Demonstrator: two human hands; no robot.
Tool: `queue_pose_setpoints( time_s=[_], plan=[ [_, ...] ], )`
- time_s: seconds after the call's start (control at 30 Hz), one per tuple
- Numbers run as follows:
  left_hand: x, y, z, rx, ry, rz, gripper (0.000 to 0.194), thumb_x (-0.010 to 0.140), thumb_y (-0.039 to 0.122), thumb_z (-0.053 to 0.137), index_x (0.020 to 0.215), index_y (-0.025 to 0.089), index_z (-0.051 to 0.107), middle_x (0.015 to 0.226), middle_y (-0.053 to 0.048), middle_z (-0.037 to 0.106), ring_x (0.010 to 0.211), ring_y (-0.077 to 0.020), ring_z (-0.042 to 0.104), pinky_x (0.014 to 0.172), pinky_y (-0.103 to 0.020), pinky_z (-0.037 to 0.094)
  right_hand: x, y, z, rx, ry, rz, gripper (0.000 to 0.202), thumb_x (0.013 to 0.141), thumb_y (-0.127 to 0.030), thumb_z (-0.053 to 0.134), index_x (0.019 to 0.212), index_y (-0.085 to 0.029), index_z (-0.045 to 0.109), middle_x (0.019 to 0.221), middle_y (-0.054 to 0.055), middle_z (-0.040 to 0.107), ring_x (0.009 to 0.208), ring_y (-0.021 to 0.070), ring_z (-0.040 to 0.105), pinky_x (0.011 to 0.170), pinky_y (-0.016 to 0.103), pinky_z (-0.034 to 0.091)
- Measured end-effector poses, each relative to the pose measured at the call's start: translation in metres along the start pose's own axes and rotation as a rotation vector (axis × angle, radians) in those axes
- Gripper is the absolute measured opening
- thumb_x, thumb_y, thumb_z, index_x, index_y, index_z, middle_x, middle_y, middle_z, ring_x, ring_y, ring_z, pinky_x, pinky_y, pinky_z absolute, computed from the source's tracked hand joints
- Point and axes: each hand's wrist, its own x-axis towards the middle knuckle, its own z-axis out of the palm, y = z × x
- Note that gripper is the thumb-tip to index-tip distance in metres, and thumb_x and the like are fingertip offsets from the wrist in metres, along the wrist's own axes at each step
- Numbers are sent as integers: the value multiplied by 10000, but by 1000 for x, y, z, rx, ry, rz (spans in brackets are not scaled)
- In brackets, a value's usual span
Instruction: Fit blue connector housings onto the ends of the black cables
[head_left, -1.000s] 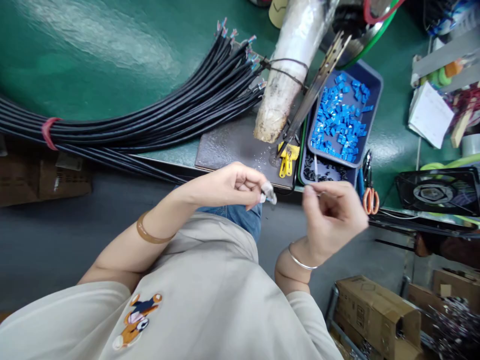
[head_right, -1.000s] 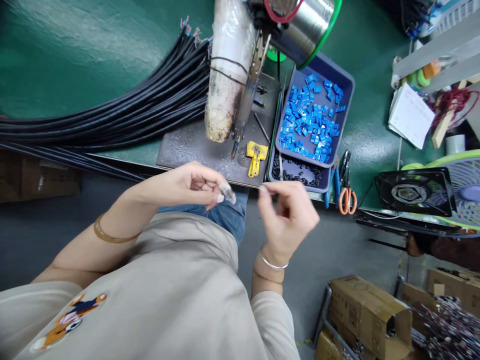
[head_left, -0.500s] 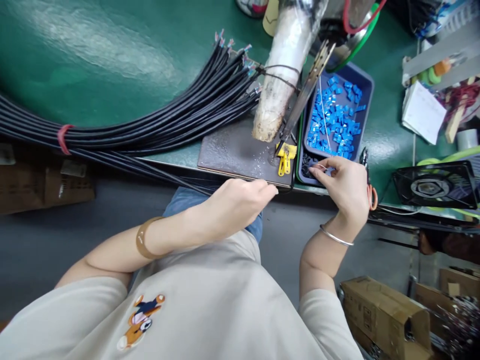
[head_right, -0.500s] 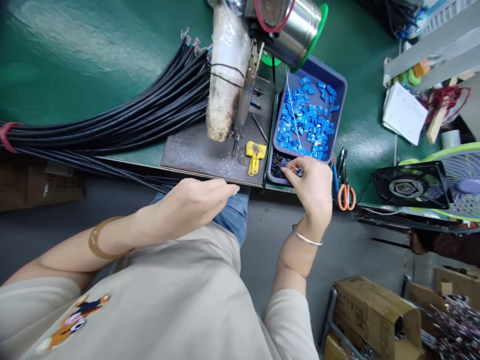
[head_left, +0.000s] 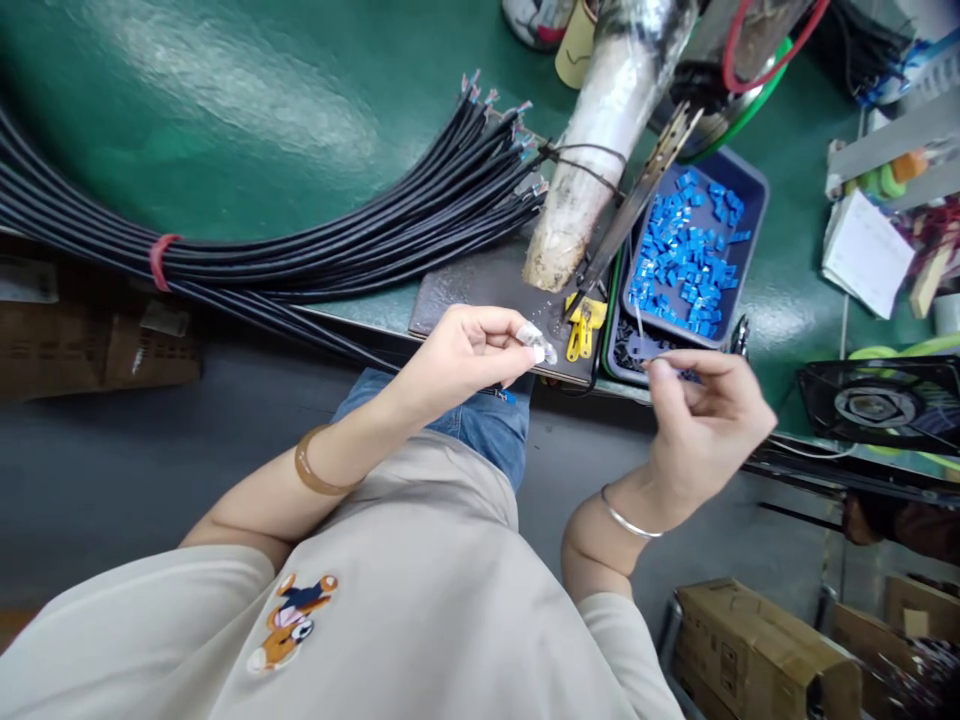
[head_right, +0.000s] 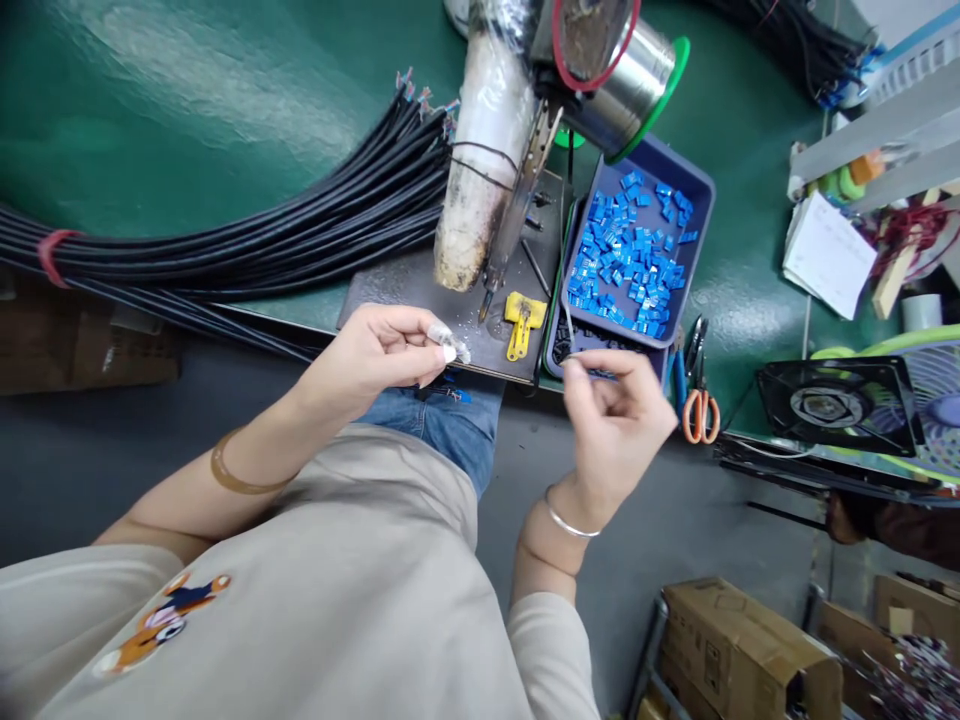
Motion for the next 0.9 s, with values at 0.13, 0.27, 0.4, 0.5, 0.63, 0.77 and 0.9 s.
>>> queue_pose_setpoints(
  time_s=[0.13,0.27,0.4,0.5,0.63,0.77,0.9],
  plan=[
    [2,-1,3,44,-15,28,73,758,193,695,740,131,660,546,35,533,491,-39,443,476,-155,356,-23,-11,32,240,-136,-23,39,811,-219,716,838,-239,736,814,10,684,746,131,631,569,256,454],
    [1,-1,4,62,-39,31,84,764,190,691,738,126,642,576,32,537,517,-40,458,502,-148,394,-30,-11,49,331,-121,14,112,809,-192,727,890,-263,758,848,7,683,808,129,638,618,265,488],
    [1,-1,4,66,-44,43,78,773,185,679,751,126,633,590,31,536,524,-38,461,502,-140,398,-31,-10,48,304,-150,41,103,814,-224,729,900,-267,764,862,12,677,810,133,634,620,276,495],
    [1,-2,4,69,-45,39,76,777,189,677,760,127,637,594,28,535,526,-40,459,495,-142,389,-31,-10,45,268,-173,52,103,821,-245,725,913,-267,765,873,19,678,815,138,633,611,279,493],
    [1,-3,5,84,-41,37,76,766,189,687,755,126,646,606,28,524,522,-36,438,490,-146,376,-31,-9,44,284,-170,32,136,821,-227,727,934,-292,767,876,9,676,787,127,625,580,267,464],
    [1,-5,4,123,-53,48,69,776,186,666,756,122,649,624,27,527,522,-32,436,495,-149,367,-32,-11,42,226,-189,-17,158,844,-227,703,968,-305,763,877,5,676,770,122,623,578,263,464],
    [0,-7,2,186,-92,46,61,797,183,635,791,138,594,596,40,516,510,-38,458,499,-154,370,-33,-15,36,78,-219,-113,185,874,-198,652,988,-300,756,900,6,683,730,106,604,590,261,465]
  ],
)
